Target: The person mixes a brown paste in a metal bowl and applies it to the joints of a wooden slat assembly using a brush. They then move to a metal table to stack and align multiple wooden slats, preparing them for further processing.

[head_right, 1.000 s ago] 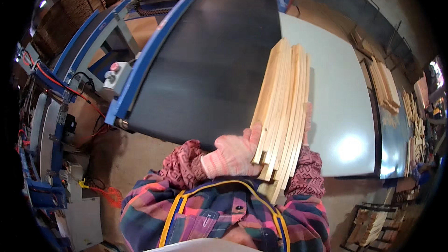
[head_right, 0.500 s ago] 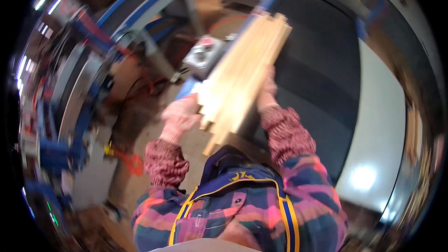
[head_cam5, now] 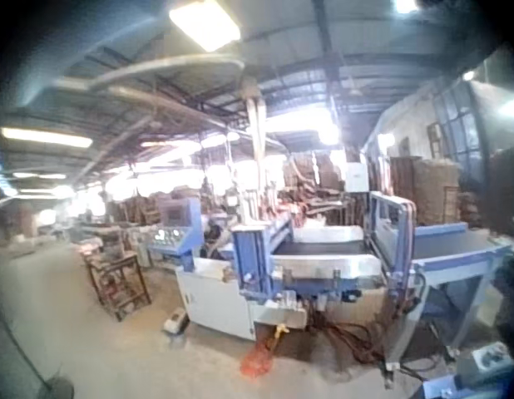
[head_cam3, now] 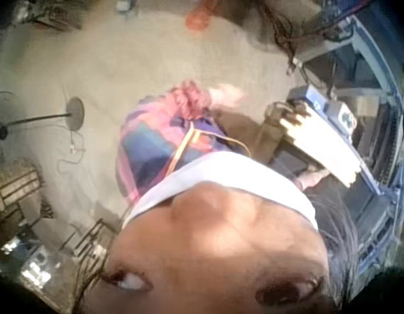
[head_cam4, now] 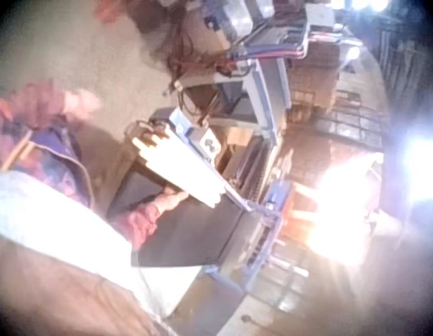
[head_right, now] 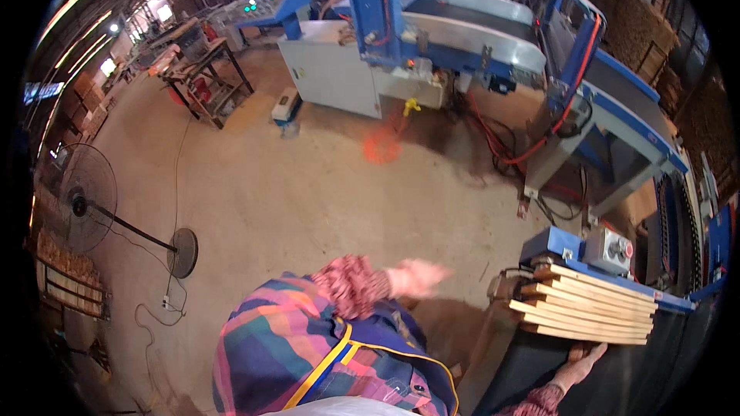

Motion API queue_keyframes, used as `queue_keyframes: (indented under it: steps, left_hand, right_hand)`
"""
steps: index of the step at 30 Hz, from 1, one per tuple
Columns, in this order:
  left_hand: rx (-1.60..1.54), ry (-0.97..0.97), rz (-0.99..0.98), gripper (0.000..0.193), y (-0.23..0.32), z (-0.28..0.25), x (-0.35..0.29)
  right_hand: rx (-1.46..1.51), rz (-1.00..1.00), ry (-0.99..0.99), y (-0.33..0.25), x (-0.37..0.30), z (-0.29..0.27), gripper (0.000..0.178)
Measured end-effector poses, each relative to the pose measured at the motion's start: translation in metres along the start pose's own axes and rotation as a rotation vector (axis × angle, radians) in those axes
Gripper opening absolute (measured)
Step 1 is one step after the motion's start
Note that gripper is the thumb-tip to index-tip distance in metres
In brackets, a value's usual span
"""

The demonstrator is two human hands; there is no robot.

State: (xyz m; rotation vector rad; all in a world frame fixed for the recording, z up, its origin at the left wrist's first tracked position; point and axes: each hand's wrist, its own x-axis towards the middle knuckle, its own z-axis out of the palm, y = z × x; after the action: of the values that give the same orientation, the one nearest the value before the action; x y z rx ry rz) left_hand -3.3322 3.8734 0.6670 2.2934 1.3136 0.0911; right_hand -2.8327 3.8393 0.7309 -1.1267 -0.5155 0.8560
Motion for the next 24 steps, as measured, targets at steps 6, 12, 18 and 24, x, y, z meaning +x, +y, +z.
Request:
queue_keyframes:
  steps: [6, 12, 18, 24]
  left_hand:
    - [-0.037, -0.341, -0.246, 0.061, -0.074, 0.024, -0.164]
    - [-0.204, -0.043, -0.069, 0.067, -0.172, 0.069, -0.225]
    - [-0.349, 0.197, -0.788, 0.065, -0.336, 0.036, -0.446]
    - [-0.426, 0.293, -1.323, 0.068, -0.391, 0.035, -0.624]
  right_hand:
    - [-0.512, -0.578, 0.203, 0.023, -0.176, 0.143, 0.058]
    - [-0.244, -0.162, -0.621, 0.238, -0.267, 0.296, 0.043]
    - [-0.495, 0.343, -1.519, 0.294, -0.565, 0.526, 0.035]
    - [-1.107, -0.244, -2.480, 0.321, -0.651, 0.629, 0.050]
